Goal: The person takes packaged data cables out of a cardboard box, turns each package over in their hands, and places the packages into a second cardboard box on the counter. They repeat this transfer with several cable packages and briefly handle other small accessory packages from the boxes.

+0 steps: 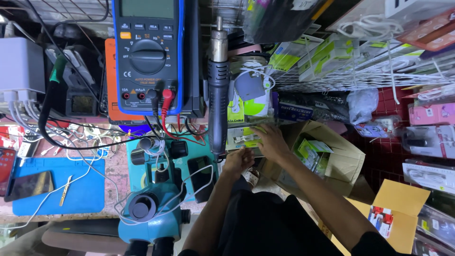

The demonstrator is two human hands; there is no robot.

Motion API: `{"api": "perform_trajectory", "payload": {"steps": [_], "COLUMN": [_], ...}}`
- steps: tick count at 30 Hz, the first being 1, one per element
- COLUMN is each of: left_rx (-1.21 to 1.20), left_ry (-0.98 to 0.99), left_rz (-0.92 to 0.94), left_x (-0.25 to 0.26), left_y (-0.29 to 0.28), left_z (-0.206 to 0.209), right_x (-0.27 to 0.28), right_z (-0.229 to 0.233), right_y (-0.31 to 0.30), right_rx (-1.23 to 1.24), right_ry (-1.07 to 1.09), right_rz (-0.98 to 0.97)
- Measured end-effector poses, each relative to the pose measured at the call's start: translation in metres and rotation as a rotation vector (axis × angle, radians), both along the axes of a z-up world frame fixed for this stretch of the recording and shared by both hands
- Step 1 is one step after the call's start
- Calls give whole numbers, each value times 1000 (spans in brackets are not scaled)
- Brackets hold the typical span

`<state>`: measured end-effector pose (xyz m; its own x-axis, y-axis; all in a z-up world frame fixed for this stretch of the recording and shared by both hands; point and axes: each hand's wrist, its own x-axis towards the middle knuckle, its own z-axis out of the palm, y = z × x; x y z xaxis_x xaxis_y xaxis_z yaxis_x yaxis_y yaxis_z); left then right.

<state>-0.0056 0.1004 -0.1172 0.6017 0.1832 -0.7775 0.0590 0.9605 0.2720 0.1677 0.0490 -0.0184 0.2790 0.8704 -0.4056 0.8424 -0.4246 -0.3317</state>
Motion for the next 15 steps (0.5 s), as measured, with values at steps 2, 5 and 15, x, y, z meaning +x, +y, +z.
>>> {"api": "perform_trajectory", "payload": {"steps": [2,5,15], "left_rx": [-8,-26,-29], "left_ry": [-15,-65,-67], "left_rz": [16,38,-28], "left_x": [1,0,-3], "left_y": [0,-5,-15], "left_z": [-3,-18,-25], "right_x": [-1,-1,-8], "right_z": [2,3,23], "right_y": [0,-6,-26], "right_rx": [6,42,278], "right_ry": [9,26,37], "right_rz": [-14,-25,-145]}}
